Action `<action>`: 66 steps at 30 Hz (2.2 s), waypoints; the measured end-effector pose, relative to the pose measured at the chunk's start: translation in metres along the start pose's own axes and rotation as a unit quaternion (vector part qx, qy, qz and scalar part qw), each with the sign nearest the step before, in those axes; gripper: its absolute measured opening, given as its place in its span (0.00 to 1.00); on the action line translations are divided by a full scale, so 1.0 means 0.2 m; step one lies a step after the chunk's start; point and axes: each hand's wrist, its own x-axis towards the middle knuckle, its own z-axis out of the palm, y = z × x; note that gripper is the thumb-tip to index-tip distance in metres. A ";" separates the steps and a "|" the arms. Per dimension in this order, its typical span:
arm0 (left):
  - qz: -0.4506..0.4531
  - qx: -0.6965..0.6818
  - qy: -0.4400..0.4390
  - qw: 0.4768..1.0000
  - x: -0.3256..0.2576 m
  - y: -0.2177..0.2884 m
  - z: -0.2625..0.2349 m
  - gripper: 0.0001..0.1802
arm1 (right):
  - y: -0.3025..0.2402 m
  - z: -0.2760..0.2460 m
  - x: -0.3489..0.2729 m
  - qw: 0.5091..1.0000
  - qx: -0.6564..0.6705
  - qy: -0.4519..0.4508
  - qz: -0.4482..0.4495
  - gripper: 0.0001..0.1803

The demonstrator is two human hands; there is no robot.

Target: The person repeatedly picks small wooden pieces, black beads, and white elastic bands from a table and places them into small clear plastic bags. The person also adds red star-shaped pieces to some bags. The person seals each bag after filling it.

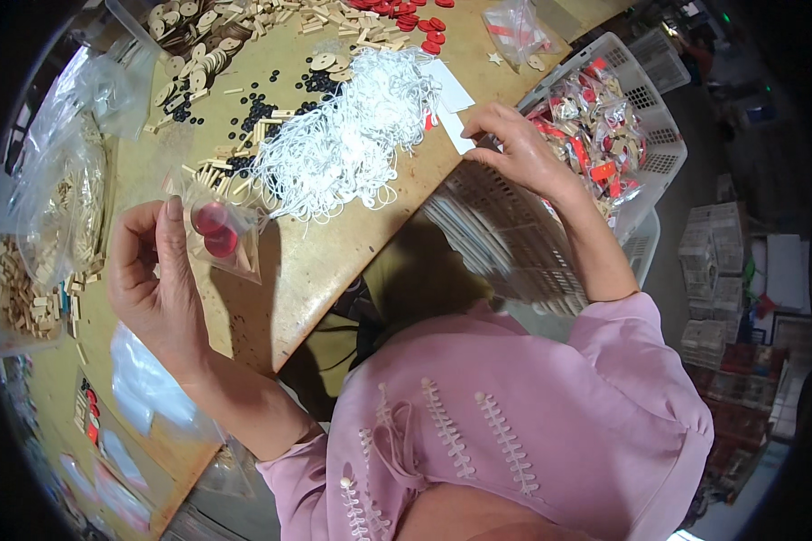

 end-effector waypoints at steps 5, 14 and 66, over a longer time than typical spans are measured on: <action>-0.014 -0.023 -0.001 1.000 -0.01 0.01 0.00 0.05 | 0.06 0.01 0.01 0.997 0.070 -0.024 -0.003 0.10; 0.013 -0.064 -0.130 0.989 -0.01 0.07 -0.02 0.04 | -0.15 -0.11 0.03 0.953 0.238 0.056 0.178 0.06; 0.143 -0.119 -0.111 0.976 -0.06 -0.04 -0.03 0.06 | -0.99 0.01 0.59 0.938 0.125 -0.178 -0.270 0.05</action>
